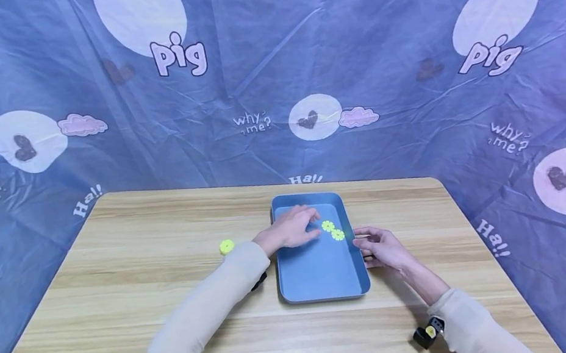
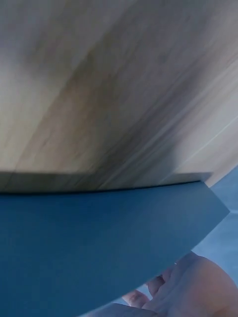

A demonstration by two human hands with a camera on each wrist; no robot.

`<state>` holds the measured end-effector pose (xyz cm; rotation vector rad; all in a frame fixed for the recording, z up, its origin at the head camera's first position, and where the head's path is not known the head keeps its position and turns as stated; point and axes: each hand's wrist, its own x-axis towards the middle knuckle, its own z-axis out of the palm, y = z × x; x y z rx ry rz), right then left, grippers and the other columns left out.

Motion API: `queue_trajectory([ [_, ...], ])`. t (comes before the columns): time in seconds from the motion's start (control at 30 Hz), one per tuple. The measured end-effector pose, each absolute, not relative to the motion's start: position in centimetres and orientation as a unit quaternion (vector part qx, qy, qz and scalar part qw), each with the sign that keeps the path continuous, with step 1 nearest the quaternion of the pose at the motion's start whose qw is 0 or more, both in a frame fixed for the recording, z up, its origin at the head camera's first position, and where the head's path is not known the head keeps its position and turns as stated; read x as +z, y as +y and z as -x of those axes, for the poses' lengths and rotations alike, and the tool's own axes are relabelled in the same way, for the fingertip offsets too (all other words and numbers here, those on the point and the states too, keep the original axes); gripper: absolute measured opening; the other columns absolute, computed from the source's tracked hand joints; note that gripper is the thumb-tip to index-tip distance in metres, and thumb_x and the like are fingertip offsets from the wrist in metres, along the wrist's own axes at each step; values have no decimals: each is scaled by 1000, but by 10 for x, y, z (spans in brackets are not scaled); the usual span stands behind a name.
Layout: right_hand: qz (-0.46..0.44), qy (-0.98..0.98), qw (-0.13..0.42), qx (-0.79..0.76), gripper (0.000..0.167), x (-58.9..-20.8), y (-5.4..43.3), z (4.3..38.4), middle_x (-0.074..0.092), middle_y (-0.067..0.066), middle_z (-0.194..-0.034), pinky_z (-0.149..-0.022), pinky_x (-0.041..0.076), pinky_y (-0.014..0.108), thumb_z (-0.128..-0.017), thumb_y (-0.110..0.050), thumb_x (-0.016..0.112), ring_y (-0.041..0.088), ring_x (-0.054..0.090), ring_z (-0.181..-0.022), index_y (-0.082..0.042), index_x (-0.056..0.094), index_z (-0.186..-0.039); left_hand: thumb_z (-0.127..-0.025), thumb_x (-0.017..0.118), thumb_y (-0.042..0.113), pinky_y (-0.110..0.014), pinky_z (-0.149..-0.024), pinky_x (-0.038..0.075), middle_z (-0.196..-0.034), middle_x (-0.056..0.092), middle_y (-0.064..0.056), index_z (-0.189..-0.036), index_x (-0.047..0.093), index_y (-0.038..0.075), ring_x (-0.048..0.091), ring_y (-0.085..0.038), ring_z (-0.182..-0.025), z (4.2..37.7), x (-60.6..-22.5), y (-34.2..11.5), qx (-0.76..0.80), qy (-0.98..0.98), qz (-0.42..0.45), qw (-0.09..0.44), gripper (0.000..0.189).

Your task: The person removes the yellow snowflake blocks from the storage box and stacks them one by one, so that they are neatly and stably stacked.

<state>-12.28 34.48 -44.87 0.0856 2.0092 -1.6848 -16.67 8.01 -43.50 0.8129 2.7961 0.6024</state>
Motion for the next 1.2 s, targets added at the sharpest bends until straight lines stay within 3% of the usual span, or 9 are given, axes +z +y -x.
queue_trajectory([
  [0.27, -33, 743, 256, -617, 53, -450, 344, 125, 72, -4, -101, -68, 62, 26, -107, -14, 60, 7, 71, -80, 6, 42, -153, -104, 65, 38, -37, -109, 51, -138, 65, -4, -138, 63, 14, 60, -22, -124, 179, -440, 90, 167, 941, -277, 99, 42],
  [1.2, -44, 746, 256, -613, 54, -451, 338, 130, 67, -2, -99, -68, 61, 26, -106, -15, 61, 7, 69, -79, 4, 43, -153, -103, 65, 42, -35, -105, 50, -135, 62, -3, -135, 65, 19, 55, -21, -120, 203, -453, 105, 105, 945, -290, 109, 40],
])
